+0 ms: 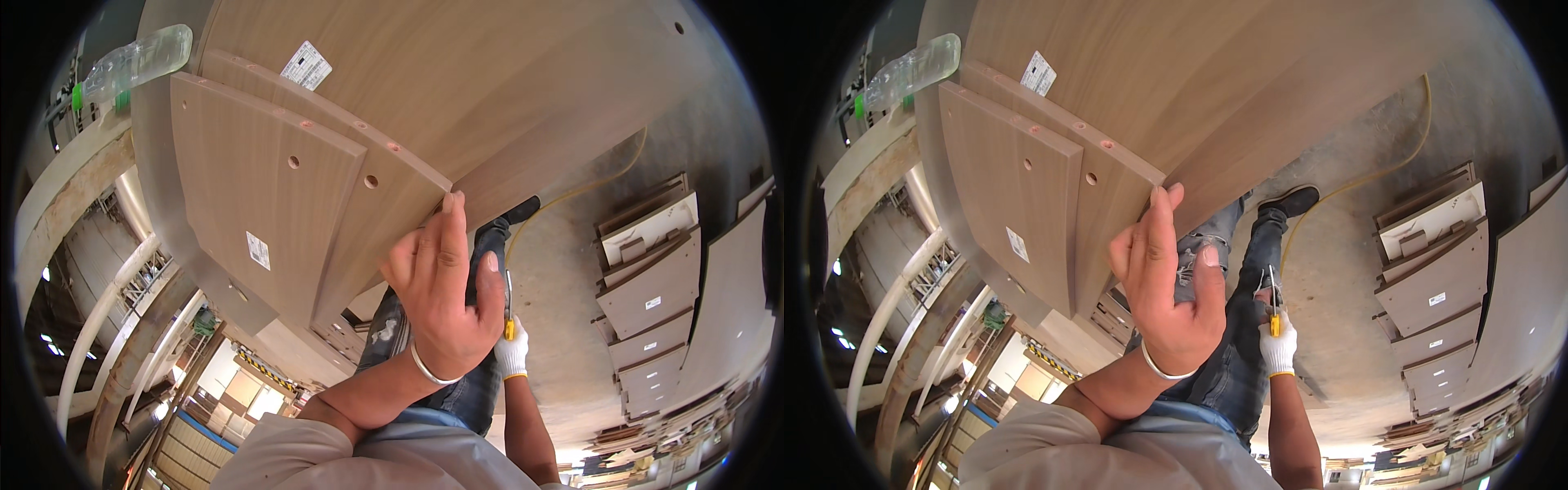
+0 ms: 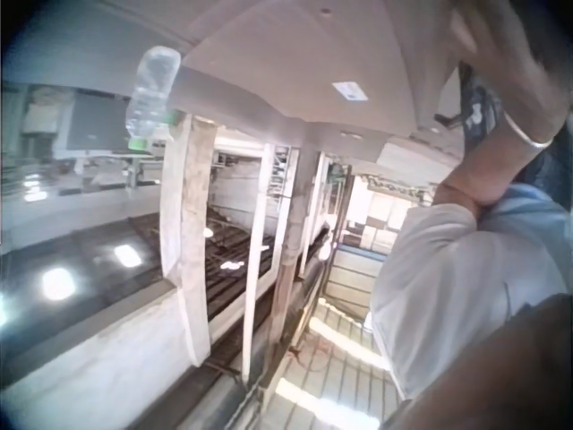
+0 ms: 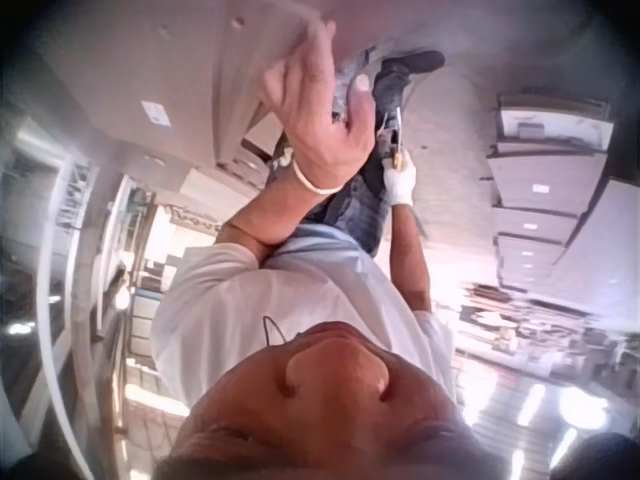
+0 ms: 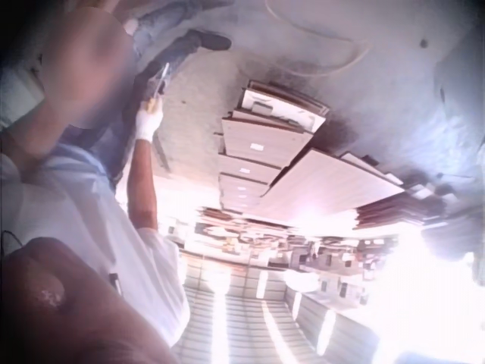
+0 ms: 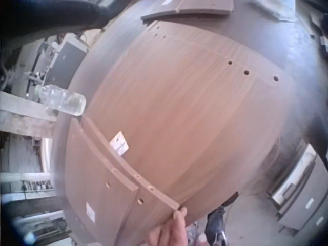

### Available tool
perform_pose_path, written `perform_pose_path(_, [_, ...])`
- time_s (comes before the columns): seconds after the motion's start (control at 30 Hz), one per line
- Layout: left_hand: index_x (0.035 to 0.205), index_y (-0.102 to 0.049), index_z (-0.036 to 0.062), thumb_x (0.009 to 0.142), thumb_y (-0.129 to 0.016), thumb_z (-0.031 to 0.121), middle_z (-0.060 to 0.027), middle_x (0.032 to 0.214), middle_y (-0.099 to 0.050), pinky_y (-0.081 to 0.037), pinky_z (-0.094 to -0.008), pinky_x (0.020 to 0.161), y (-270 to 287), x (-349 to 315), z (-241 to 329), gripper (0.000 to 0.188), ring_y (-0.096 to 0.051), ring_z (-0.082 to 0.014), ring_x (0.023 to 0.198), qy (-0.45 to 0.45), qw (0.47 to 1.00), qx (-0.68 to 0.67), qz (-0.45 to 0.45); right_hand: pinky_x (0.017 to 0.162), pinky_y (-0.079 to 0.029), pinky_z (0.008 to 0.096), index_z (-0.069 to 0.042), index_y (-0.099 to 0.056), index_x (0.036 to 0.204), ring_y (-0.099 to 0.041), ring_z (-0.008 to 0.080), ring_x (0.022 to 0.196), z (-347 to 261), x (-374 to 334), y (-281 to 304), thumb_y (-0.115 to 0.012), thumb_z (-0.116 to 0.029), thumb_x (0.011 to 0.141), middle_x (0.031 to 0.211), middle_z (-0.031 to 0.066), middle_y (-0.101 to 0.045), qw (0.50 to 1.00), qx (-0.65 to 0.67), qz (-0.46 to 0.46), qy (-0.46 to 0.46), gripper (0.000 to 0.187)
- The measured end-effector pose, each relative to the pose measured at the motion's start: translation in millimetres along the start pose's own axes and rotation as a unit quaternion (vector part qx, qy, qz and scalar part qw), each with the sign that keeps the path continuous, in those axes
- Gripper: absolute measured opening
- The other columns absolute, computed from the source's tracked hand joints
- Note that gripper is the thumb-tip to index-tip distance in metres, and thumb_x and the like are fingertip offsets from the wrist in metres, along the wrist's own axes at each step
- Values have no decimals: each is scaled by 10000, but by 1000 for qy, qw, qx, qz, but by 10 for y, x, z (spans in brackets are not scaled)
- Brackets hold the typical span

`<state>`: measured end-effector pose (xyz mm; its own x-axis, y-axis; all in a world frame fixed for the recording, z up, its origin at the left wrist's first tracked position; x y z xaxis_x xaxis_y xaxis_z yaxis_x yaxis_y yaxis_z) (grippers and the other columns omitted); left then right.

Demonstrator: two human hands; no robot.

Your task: The person repeatedly picks up flat wooden panels from a floor pile and places them onto a workbench. They handle the panels one at a time, occasionally using a yellow tool to assist with lifting or positioning, and continue stacking them on the bench throughout the clip.

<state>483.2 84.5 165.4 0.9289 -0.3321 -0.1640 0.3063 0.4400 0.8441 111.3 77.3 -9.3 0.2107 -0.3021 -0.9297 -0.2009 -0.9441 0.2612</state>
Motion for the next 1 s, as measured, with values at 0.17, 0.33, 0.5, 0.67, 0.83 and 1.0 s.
perform_pose_path(0.17, [1438, -411, -143, 821, -589, -4, -243, 1366, -588, -338, -433, 1047, -22, -14, 29, 657, -527, -377, 1178, 8, 1000, 6, 4, 820, -541, 305, -25, -677, 1148, -702, 177, 885, 1, 42, 60, -643, 21, 824, 968, 85, -728, 998, 62, -26, -10, 329])
perform_pose_path(0.33, [1426, -416, -143, 783, -581, -15, -250, 1379, -578, -328, -434, 1062, -8, 7, 53, 676, -509, -380, 1189, 21, 1000, -9, 1, 826, -543, 320, -35, -684, 1142, -707, 194, 886, -78, 48, 87, -663, -3, 826, 957, 98, -728, 998, -56, -25, -10, 319])
perform_pose_path(0.5, [1434, -395, -141, 785, -574, -22, -253, 1386, -579, -334, -419, 1056, 25, 27, 57, 683, -528, -355, 1177, 32, 999, -17, -27, 818, -546, 335, -42, -687, 1128, -711, 208, 879, -81, 67, 97, -670, -26, 832, 945, 105, -731, 999, -37, -17, -13, 297])
perform_pose_path(0.67, [1435, -377, -141, 800, -560, -44, -270, 1395, -571, -363, -417, 1052, 51, 69, 18, 668, -568, -386, 1206, 15, 998, -49, -40, 808, -546, 341, -56, -679, 1120, -714, 228, 881, 93, 122, 26, -666, -38, 828, 945, 115, -728, 999, 48, -9, -14, 293])
perform_pose_path(0.83, [1453, -302, -147, 832, -471, -109, -327, 1418, -522, -371, -414, 1117, -1, 32, -67, 645, -524, -425, 1330, -1, 990, -137, -35, 806, -548, 360, -62, -667, 1121, -717, 283, 877, 182, 129, -80, -679, -55, 816, 946, 125, -725, 1000, 4, -11, 11, 306])
perform_pose_path(1.0, [1459, -262, -149, 839, -420, -136, -356, 1440, -481, -347, -408, 1149, -5, 31, -121, 640, -481, -444, 1377, -9, 985, -163, -58, 811, -553, 396, -81, -664, 1126, -712, 346, 920, 227, 164, -143, -704, -87, 805, 972, 151, -724, 999, -24, -22, 14, 324])
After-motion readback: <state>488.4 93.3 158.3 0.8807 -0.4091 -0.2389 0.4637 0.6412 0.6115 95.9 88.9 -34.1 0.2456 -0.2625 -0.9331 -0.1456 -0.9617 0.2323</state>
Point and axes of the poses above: each hand's wrist, its own x-axis towards the middle knuckle, its own y-axis out of the back of the hand, z = x × y, the point moved 5 cm from there along x, towards the middle knuckle
